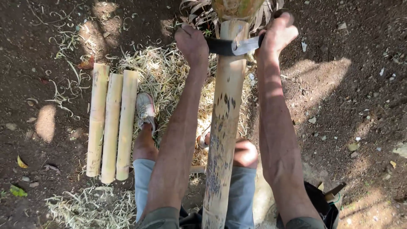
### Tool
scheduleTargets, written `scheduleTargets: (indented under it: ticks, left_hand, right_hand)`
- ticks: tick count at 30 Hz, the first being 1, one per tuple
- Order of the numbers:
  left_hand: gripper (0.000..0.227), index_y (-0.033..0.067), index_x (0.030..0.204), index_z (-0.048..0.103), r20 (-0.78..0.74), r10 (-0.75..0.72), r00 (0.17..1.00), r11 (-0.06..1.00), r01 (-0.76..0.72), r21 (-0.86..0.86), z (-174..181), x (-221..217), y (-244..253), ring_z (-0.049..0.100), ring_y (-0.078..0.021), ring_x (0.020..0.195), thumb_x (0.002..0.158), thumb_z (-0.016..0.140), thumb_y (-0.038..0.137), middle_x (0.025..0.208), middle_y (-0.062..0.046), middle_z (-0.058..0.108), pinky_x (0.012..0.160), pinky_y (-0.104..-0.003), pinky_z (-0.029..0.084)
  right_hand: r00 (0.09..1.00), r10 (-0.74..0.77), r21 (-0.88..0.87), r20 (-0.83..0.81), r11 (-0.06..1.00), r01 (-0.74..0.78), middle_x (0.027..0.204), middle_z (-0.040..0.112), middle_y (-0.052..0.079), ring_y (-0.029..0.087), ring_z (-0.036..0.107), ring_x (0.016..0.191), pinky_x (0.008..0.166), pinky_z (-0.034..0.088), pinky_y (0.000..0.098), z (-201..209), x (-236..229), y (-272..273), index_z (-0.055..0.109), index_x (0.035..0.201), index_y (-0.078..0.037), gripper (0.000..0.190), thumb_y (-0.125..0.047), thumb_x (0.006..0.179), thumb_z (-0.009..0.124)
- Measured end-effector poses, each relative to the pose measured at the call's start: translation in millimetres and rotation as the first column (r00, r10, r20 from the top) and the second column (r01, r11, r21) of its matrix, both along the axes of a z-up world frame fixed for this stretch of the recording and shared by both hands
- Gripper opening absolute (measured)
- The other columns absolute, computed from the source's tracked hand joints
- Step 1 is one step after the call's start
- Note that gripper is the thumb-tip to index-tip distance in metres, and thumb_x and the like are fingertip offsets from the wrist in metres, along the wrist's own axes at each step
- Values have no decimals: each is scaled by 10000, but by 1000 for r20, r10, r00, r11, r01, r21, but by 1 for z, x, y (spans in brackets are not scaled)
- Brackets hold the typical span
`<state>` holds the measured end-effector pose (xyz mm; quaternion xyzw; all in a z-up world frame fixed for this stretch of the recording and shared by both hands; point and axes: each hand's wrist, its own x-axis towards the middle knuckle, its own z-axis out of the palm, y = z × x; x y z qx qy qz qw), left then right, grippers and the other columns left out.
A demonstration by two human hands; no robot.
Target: Stripping the outer layer of bamboo stalks using a curved knife.
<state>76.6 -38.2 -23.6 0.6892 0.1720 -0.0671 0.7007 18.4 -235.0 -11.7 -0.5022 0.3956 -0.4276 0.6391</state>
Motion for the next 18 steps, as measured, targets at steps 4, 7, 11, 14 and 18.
scheduleTargets:
  ticks: [4, 7, 11, 14, 18]
  left_hand:
    - [350, 62, 713, 491, 75, 61, 995, 995, -55, -79, -2, 19, -10, 482, -127, 484, 1043, 414, 148, 619, -33, 498, 432, -370, 449]
    - [385, 60, 679, 493, 69, 63, 996, 997, -59, -59, 10, 27, -12, 518, -131, 451, 1042, 402, 150, 586, -48, 551, 423, -356, 450]
    - [358, 25, 708, 491, 160, 82, 984, 996, -77, -35, -40, 49, -35, 473, -142, 487, 1053, 433, 100, 646, -70, 538, 449, -353, 424]
    - [243, -15, 832, 493, 305, 156, 939, 988, -153, -36, -52, 46, -37, 516, -112, 617, 1046, 518, 97, 741, -94, 559, 555, -319, 504]
    - [202, 44, 877, 572, 92, 68, 993, 979, -48, -200, 0, 41, -22, 489, -103, 485, 1004, 435, 121, 695, -58, 584, 401, -303, 432]
  right_hand:
    - [999, -13, 39, 35, 999, 11, 655, 534, 74, 134, 452, 412, 328, 400, 296, 4, 16, -7, 532, 847, 88, 259, -153, 940, 553]
    - [999, -37, 77, 2, 996, 36, 643, 527, 78, 133, 451, 414, 338, 397, 300, 7, 28, -14, 521, 880, 86, 283, -188, 949, 543]
    - [994, 24, 39, 108, 999, -28, 681, 514, 86, 166, 464, 441, 383, 412, 338, -13, 51, -36, 497, 896, 114, 295, -164, 989, 524]
    - [969, 155, -134, 192, 982, -131, 631, 472, 118, 182, 472, 442, 401, 389, 319, -25, 38, -41, 454, 787, 134, 430, -197, 1030, 580]
    - [996, -9, 19, 88, 1000, 7, 692, 516, 66, 137, 481, 471, 389, 414, 307, -17, 32, -35, 507, 944, 59, 224, -156, 957, 570]
